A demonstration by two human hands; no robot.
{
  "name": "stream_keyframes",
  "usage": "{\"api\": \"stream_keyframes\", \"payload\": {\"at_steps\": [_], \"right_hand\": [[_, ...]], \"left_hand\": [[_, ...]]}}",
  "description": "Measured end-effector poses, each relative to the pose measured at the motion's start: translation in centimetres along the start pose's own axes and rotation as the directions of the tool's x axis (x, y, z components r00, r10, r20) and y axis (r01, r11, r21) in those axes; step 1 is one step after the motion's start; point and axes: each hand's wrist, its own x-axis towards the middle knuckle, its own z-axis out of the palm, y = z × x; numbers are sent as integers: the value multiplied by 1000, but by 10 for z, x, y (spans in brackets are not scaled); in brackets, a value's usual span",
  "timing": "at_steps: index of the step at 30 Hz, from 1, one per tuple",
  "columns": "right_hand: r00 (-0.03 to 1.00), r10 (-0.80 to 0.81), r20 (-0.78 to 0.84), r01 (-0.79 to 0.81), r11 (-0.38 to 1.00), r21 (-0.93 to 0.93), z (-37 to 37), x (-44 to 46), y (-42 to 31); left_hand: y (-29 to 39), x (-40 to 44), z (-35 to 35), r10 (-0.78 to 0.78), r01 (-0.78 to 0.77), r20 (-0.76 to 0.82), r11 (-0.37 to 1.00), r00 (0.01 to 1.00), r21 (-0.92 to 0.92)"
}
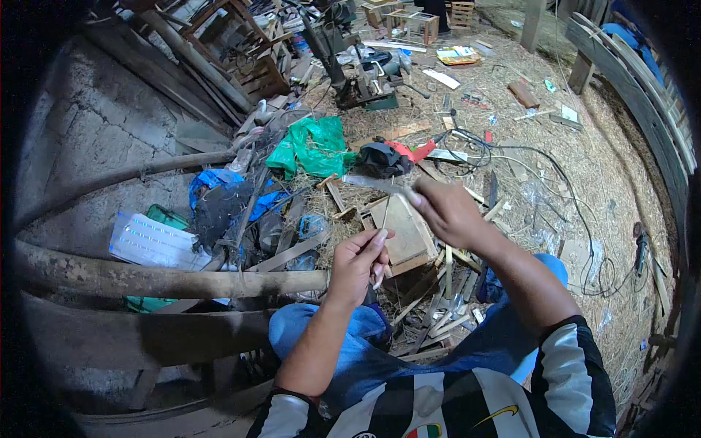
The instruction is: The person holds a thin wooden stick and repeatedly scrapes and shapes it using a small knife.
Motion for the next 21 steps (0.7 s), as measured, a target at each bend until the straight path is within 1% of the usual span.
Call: {"api": "stream_keyframes", "payload": {"at_steps": [1, 2, 3, 5, 6, 8, 9, 11, 12, 14, 18, 20, 21], "right_hand": [[998, -55, 42, 59, 991, -124, 2, -3, -4], [986, -164, 9, 163, 971, -174, 6, -7, -6], [986, -167, 13, 167, 971, -171, 9, -10, -8], [971, -194, 139, 222, 949, -224, 14, -15, -10], [966, -209, 153, 243, 935, -258, 16, -17, -10], [962, -227, 150, 258, 935, -242, 21, -19, -11], [959, -244, 143, 272, 935, -229, 22, -19, -11], [960, -236, 152, 266, 939, -220, 23, -19, -9], [960, -232, 158, 262, 942, -210, 24, -18, -9], [960, -226, 166, 259, 941, -217, 23, -18, -10], [953, -221, 210, 271, 929, -252, 22, -16, -9], [955, -213, 208, 264, 928, -264, 21, -15, -9], [957, -205, 206, 257, 927, -274, 20, -14, -9]], "left_hand": [[1, 0, -1, 6, -6, -1, 1000, 1000, -9], [1, -1, -2, 11, -11, -2, 1000, 1000, -17], [2, -2, -1, 12, -12, -8, 1000, 1000, -19], [2, -2, -2, 44, -44, -4, 999, 999, -23], [0, -1, -4, 44, -44, -7, 999, 999, -26], [-7, 0, -9, 105, -104, 29, 994, 994, -34], [-8, 0, -9, 102, -101, 28, 994, 994, -37], [-7, 1, -8, 192, -196, 55, 978, 980, 76], [-4, -1, -6, 192, -196, 54, 978, 980, 74], [0, -4, -2, 187, -194, 60, 971, 981, 142], [-4, -5, -5, 190, -193, 34, 973, 981, 129], [-3, -6, -7, 205, -216, 77, 959, 976, 185], [-3, -7, -7, 205, -216, 78, 959, 976, 186]]}}
